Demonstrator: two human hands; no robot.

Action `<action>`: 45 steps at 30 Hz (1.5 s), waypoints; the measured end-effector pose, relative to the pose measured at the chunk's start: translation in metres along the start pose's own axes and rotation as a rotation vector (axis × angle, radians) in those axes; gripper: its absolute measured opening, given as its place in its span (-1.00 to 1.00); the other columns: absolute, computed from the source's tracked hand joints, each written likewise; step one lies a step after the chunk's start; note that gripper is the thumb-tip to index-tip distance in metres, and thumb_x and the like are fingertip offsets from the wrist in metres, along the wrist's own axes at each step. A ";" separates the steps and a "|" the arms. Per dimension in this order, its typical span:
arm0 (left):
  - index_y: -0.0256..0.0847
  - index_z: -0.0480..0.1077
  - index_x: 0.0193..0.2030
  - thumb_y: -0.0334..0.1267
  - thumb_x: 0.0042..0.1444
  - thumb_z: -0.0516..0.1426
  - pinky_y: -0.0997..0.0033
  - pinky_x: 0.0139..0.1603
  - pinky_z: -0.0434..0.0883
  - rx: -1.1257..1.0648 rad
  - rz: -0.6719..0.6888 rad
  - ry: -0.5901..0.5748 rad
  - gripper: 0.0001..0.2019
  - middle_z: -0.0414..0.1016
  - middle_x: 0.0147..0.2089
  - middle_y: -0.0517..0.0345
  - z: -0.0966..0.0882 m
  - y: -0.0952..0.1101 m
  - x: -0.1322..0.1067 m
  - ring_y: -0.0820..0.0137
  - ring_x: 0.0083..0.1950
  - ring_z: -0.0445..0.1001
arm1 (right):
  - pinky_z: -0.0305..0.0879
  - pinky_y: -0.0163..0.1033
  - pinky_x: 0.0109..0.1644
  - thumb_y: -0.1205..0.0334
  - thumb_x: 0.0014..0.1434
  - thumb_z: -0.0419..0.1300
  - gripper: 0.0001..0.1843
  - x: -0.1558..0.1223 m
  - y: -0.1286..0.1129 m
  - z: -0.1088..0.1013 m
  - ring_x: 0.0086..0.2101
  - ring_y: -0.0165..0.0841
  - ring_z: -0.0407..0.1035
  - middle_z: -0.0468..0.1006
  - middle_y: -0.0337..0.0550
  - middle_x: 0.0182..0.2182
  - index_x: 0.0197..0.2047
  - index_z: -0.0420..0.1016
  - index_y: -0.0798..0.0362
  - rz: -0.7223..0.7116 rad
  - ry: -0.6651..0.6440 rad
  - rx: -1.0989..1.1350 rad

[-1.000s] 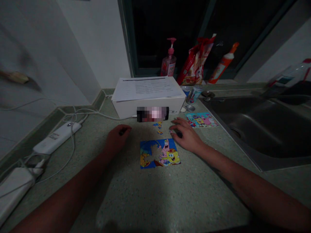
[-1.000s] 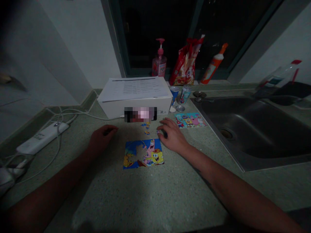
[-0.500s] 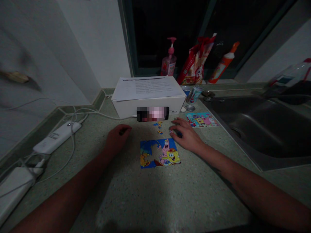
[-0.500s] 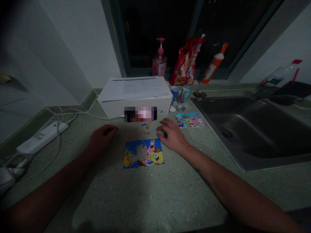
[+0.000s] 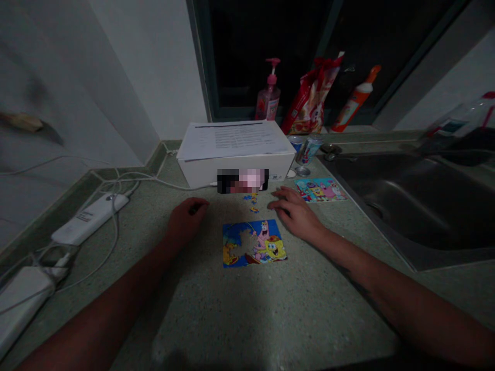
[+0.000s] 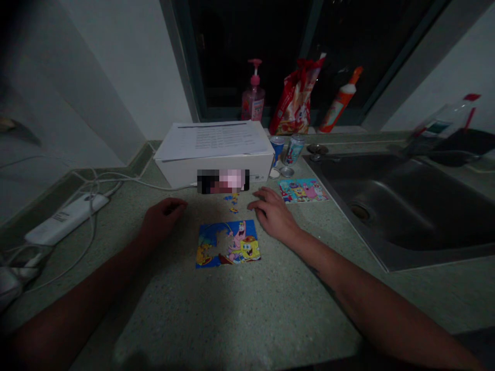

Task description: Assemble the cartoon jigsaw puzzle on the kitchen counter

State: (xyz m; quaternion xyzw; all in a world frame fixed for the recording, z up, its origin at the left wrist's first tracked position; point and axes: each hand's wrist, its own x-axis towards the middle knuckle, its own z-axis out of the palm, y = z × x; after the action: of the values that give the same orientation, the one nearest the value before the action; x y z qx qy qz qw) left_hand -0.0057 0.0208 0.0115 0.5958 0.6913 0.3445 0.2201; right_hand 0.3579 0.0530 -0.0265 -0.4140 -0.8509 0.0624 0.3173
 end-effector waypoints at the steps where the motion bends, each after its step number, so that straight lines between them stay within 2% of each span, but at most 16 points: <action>1: -0.11 0.65 -0.14 -0.05 0.18 0.18 0.10 0.11 0.56 0.000 0.000 0.002 -0.72 0.76 -0.08 0.01 0.000 0.000 0.000 0.13 -0.09 0.67 | 0.34 0.41 0.44 0.40 0.37 0.15 -0.66 0.000 0.001 0.000 0.39 0.08 0.33 0.61 0.02 0.22 -0.01 0.73 -0.10 0.002 0.003 0.001; 13: -0.11 0.66 -0.14 -0.09 0.18 0.20 0.12 0.10 0.57 0.008 -0.010 0.005 -0.75 0.76 -0.11 0.04 0.000 0.001 0.000 0.14 -0.11 0.67 | 0.35 0.39 0.44 0.23 0.40 0.24 -0.77 0.001 -0.003 0.000 0.37 0.12 0.36 0.63 0.09 0.19 0.01 0.73 -0.04 0.011 0.009 -0.011; 25: -0.11 0.66 -0.16 -0.08 0.18 0.20 0.11 0.09 0.57 -0.002 0.006 0.003 -0.75 0.76 -0.12 0.04 0.000 0.001 0.000 0.15 -0.12 0.67 | 0.32 0.39 0.45 0.43 0.35 0.18 -0.64 0.001 -0.002 -0.002 0.39 0.06 0.32 0.62 0.00 0.21 -0.02 0.74 -0.14 -0.036 -0.021 0.006; 29: -0.12 0.66 -0.14 -0.07 0.19 0.19 0.08 0.09 0.57 -0.003 0.002 0.004 -0.74 0.76 -0.11 0.01 0.000 0.000 0.000 0.13 -0.12 0.67 | 0.36 0.38 0.44 0.30 0.40 0.21 -0.74 0.002 -0.004 -0.001 0.34 0.07 0.39 0.63 0.09 0.18 0.04 0.70 -0.05 0.014 0.024 0.009; 32: -0.12 0.66 -0.14 -0.07 0.18 0.19 0.08 0.08 0.57 -0.006 0.016 -0.001 -0.73 0.75 -0.11 0.00 0.000 -0.001 0.000 0.13 -0.12 0.67 | 0.37 0.38 0.42 0.19 0.37 0.28 -0.79 0.003 -0.005 -0.001 0.32 0.12 0.41 0.64 0.13 0.15 0.01 0.69 0.00 0.043 0.046 -0.013; 36: -0.11 0.65 -0.15 -0.06 0.19 0.19 0.07 0.11 0.56 -0.004 0.017 0.002 -0.74 0.75 -0.12 0.02 0.000 -0.001 0.000 0.13 -0.11 0.66 | 0.36 0.41 0.43 0.18 0.33 0.30 -0.79 0.003 -0.007 -0.002 0.33 0.13 0.41 0.64 0.12 0.17 -0.01 0.69 -0.02 0.052 0.017 -0.031; 41: -0.11 0.65 -0.13 -0.05 0.19 0.19 0.08 0.10 0.56 0.011 0.013 -0.008 -0.72 0.75 -0.11 0.02 0.000 -0.001 -0.001 0.13 -0.11 0.66 | 0.34 0.41 0.44 0.24 0.33 0.25 -0.74 0.003 -0.006 -0.003 0.34 0.12 0.40 0.64 0.13 0.17 0.03 0.69 -0.01 0.030 0.007 -0.012; 45: -0.10 0.66 -0.13 -0.05 0.20 0.19 0.08 0.10 0.56 0.011 0.007 -0.009 -0.73 0.75 -0.11 0.02 -0.001 0.000 -0.001 0.13 -0.11 0.67 | 0.32 0.39 0.47 0.43 0.20 0.18 -0.51 0.001 -0.003 -0.002 0.34 0.10 0.39 0.62 0.13 0.20 0.15 0.66 0.02 0.032 0.008 -0.016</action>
State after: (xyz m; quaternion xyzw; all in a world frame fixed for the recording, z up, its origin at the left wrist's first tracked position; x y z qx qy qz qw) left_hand -0.0066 0.0200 0.0119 0.6010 0.6901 0.3387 0.2187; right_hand 0.3566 0.0518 -0.0234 -0.4303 -0.8434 0.0592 0.3162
